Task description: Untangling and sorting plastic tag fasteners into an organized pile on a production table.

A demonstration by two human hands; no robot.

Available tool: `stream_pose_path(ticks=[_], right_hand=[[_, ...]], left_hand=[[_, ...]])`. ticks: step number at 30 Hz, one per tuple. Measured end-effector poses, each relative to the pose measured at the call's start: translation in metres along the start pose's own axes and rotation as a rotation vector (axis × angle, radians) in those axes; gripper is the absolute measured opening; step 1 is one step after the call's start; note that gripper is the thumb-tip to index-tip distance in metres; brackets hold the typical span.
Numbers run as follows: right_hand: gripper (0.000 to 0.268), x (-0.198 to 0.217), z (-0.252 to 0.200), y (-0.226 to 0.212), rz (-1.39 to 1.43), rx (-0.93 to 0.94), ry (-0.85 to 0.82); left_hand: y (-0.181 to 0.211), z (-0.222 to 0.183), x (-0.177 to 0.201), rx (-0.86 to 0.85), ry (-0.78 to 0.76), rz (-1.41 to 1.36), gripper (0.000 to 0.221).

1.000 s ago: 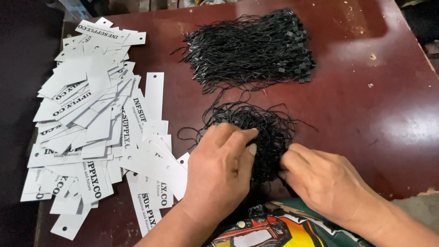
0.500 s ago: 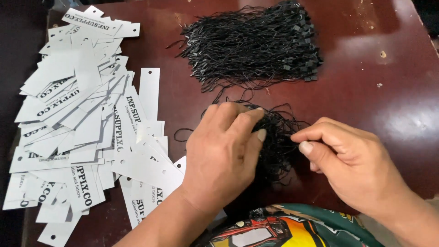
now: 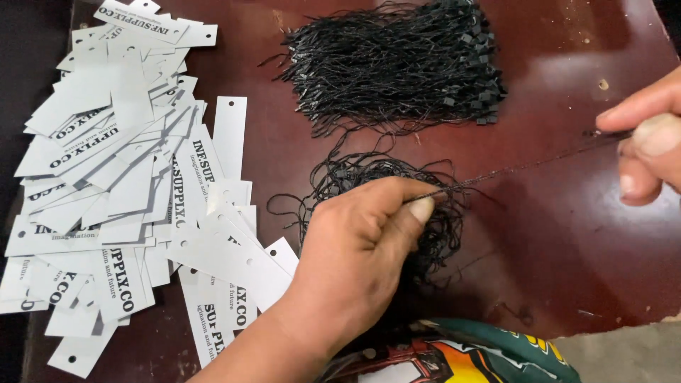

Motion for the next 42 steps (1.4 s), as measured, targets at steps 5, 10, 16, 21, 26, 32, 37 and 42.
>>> stream_pose_path(ticks=[5,10,16,21,26,32,37,42], right_hand=[[0.020,-0.038,-0.013,0.008,0.340,0.281,0.024],[0.029,-0.040,-0.029,-0.015,0.306,0.386,-0.002],[0.016,-0.041,-0.042,-0.081,0.409,0.518,0.002],[0.019,-0.016,0.032,-0.005,0.279,0.368,0.075],[0.034,-0.011,0.062,0.046,0.333,0.294,0.077],[0.024,-0.021,0.085,0.045,0.459,0.330,0.062],[0.007,-0.033,0.136,0.043,0.507,0.324,-0.007],[0.002,-0.061,0.203,0.053,0.531,0.313,0.050]], left_hand=[[-0.004,-0.002,0.021,0.295,-0.029,-0.284,0.022],[0.011,0.007,0.028,0.014,0.093,0.586,0.070],[0.025,0.024,-0.022,0.390,-0.150,-0.175,0.027],[-0.004,0.023,0.022,0.650,-0.045,-0.082,0.015],[-0.012,0.031,0.061,0.641,0.179,-0.082,0.021],[-0.009,0.052,0.096,0.297,0.321,0.158,0.025],[-0.049,0.093,0.105,0.211,0.280,0.215,0.041],[-0.090,0.113,0.113,0.193,0.534,0.306,0.061]])
Point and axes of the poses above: each hand's wrist, its own z-axis towards the middle knuckle, its own x-axis out of the back of the hand, y = z × x, the point moved 8 cm from there along z, towards the middle knuckle, and after that the axes turned 1 degree about x, right-handed, at the moved point
